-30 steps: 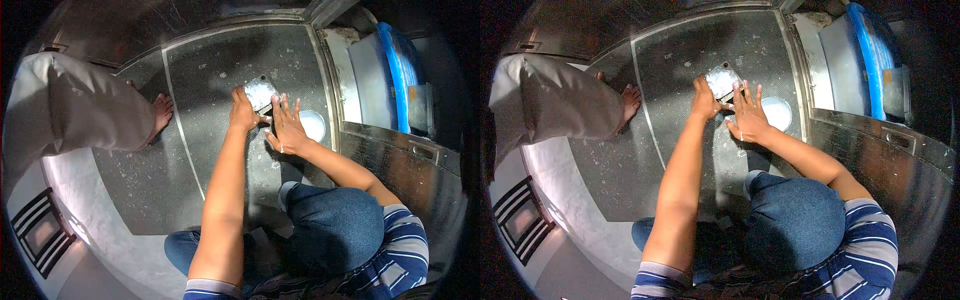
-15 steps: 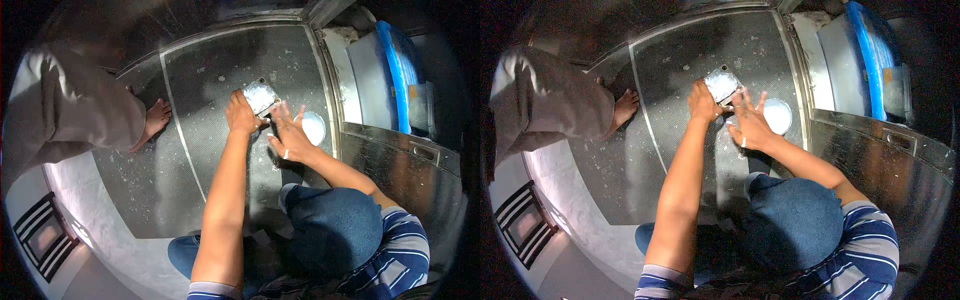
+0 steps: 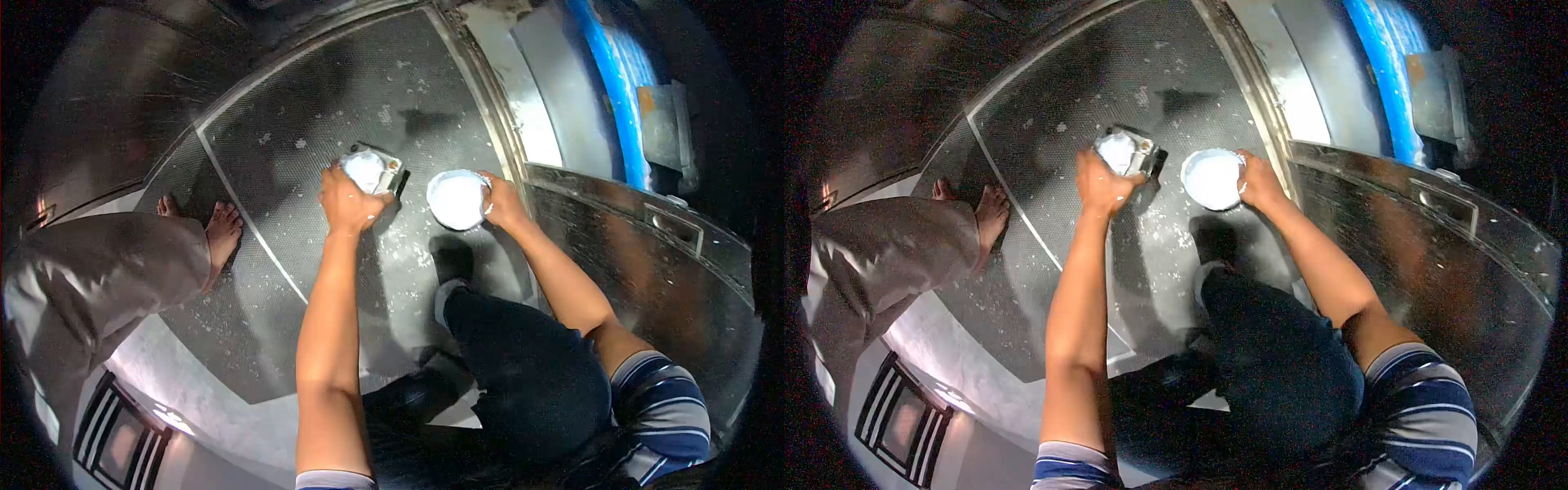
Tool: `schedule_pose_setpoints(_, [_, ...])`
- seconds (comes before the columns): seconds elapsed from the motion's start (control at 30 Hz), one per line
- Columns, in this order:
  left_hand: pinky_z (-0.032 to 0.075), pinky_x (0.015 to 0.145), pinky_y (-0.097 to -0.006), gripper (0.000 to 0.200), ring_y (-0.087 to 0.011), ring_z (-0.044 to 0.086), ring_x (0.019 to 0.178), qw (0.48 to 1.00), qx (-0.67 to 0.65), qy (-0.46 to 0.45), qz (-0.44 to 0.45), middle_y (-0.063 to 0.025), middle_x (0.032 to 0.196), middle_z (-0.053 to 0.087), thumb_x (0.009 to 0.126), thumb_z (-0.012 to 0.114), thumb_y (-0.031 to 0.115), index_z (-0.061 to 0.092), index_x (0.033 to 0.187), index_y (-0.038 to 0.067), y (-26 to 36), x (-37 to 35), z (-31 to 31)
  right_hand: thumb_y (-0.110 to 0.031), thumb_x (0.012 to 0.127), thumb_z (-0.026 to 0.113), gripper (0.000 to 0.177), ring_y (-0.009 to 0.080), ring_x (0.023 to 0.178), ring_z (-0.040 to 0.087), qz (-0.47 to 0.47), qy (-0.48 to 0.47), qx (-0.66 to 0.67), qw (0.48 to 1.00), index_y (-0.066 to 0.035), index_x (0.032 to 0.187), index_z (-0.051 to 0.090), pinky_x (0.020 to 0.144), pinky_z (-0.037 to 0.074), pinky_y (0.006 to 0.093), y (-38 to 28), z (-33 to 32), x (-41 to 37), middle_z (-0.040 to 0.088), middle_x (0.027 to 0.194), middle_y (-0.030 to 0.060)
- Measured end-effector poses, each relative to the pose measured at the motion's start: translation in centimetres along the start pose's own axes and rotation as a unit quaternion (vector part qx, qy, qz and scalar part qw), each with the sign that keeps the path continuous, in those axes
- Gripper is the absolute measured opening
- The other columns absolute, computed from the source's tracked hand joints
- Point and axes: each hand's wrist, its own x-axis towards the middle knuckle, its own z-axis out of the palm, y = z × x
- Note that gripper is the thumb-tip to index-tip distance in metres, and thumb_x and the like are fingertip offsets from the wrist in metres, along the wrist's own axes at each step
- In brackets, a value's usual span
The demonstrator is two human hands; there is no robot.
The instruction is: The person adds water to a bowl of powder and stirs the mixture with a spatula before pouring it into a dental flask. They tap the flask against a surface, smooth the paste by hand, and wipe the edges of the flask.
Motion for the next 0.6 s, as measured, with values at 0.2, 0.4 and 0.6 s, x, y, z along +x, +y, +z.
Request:
schedule_pose_setpoints(0.2, [0.051, 0.086, -0.0382, 0.076, -0.0316, 0.065, 0.093, 0.927, -0.340, -0.047, -0.150, -0.0222, 0.103, 0.065, 0.057, 0.085, 0.023, 0.053, 0.116, -0.012, -4.4, -10.9, 0.5, -0.004, 0.080, 0.050, 0.040, 0.0454, 0.079, 0.062, -0.124, 0.077, -0.046, 0.988, 0.007, 0.118, 0.056, 0.079, 0.050, 0.0486, 0.1, -4.1, -6.6, 0.064, 0.083, 0.0268])
schedule_pose_setpoints(0.4, [0.050, 0.082, -0.0357, 0.059, -0.0239, 0.062, 0.087, 0.918, -0.341, -0.008, -0.200, -0.0143, 0.098, 0.066, 0.061, 0.077, 0.013, 0.057, 0.112, -0.008, -0.7, -26.6, -10.0, -0.005, 0.080, 0.052, 0.040, 0.0446, 0.083, 0.063, -0.027, 0.061, -0.010, 0.998, 0.008, 0.118, 0.055, 0.078, 0.051, 0.0476, -4.4, -11.1, -19.3, 0.063, 0.086, 0.0279])
schedule_pose_setpoints(0.6, [0.045, 0.097, -0.0358, 0.065, -0.0220, 0.061, 0.101, 0.868, -0.464, 0.061, -0.167, -0.0137, 0.111, 0.064, 0.060, 0.074, 0.006, 0.056, 0.121, -0.006, 5.5, -35.7, -26.6, -0.005, 0.082, 0.053, 0.056, 0.0423, 0.126, 0.038, 0.051, 0.065, -0.008, 0.997, 0.005, 0.136, 0.039, 0.107, 0.028, 0.0430, -14.3, -21.5, -32.3, 0.044, 0.131, 0.0279])
